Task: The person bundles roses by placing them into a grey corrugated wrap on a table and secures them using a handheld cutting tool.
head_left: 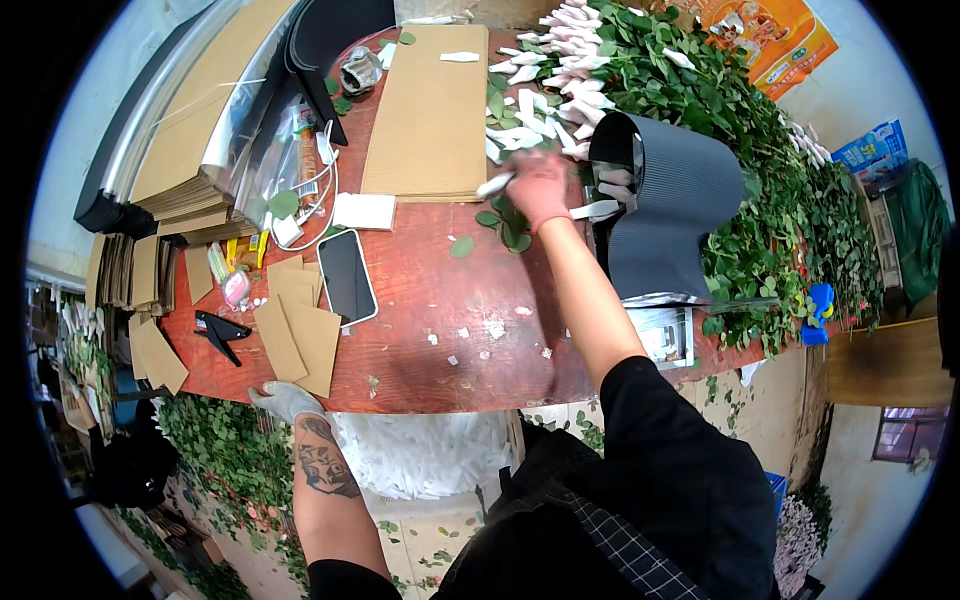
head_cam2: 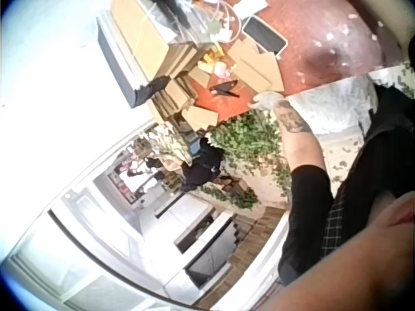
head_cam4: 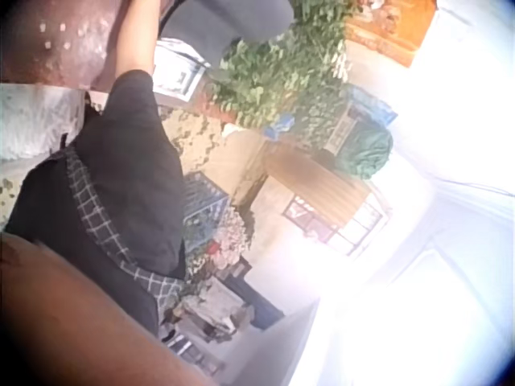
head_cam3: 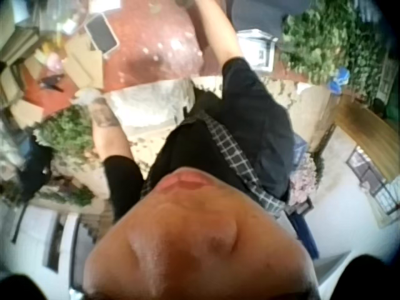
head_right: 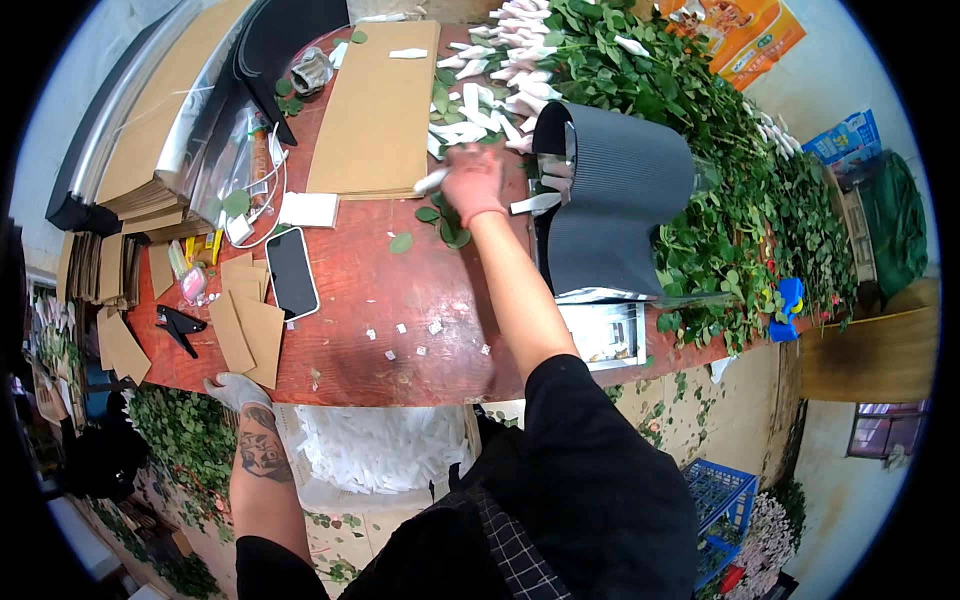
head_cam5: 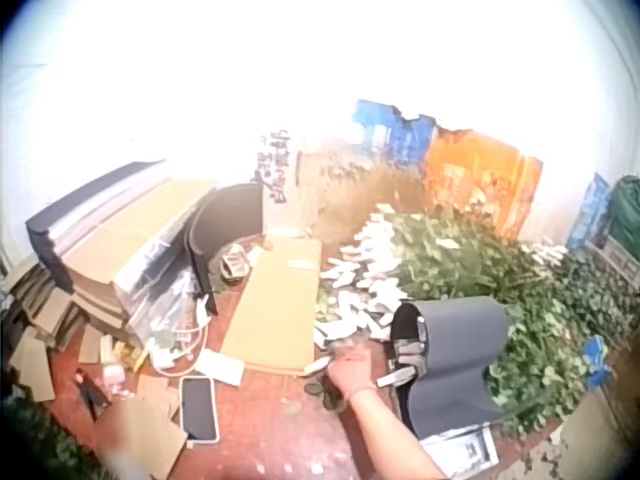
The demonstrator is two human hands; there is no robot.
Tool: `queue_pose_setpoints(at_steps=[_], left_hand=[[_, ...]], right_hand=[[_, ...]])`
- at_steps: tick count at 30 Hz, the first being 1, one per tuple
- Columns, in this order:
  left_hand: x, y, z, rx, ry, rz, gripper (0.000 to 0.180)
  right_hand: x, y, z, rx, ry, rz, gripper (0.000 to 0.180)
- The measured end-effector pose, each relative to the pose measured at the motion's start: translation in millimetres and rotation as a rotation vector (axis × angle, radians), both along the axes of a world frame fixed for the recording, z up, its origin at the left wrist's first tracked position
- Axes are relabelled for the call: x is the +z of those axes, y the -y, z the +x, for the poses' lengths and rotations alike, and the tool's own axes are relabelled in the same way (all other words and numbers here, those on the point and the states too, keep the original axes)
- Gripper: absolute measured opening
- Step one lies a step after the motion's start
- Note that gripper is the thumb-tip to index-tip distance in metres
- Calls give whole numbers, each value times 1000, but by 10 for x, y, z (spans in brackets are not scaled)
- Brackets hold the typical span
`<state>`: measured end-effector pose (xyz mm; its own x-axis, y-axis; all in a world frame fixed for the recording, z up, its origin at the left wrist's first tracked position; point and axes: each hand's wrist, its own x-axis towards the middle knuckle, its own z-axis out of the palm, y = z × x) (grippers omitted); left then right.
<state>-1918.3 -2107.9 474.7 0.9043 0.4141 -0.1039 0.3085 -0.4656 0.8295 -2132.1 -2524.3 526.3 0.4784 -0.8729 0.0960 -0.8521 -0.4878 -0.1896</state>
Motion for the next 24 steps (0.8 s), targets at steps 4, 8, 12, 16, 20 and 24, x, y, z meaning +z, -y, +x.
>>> queue_pose_setpoints(at_steps=[4, 8, 12, 16, 20, 24], left_hand=[[-48, -19, -2, -8, 40, -86, 46], [-107, -42, 74, 13, -8, -17, 45], [-29, -51, -5, 10, -35, -48, 46], [174, 61, -64, 34, -81, -1, 46], [-3, 27, -19, -8, -40, 37, 47], [51, -39, -46, 22, -21, -9, 47]], right_hand=[[165, 504, 23, -226, 99, -175, 36], [90, 830, 190, 81, -321, -70, 37], [81, 694, 195, 122, -362, 54, 40], [219, 1073, 158, -114, -383, 82, 40], [602, 1683, 7, -245, 55, 307, 63], [798, 1485, 297, -197, 84, 284, 61]])
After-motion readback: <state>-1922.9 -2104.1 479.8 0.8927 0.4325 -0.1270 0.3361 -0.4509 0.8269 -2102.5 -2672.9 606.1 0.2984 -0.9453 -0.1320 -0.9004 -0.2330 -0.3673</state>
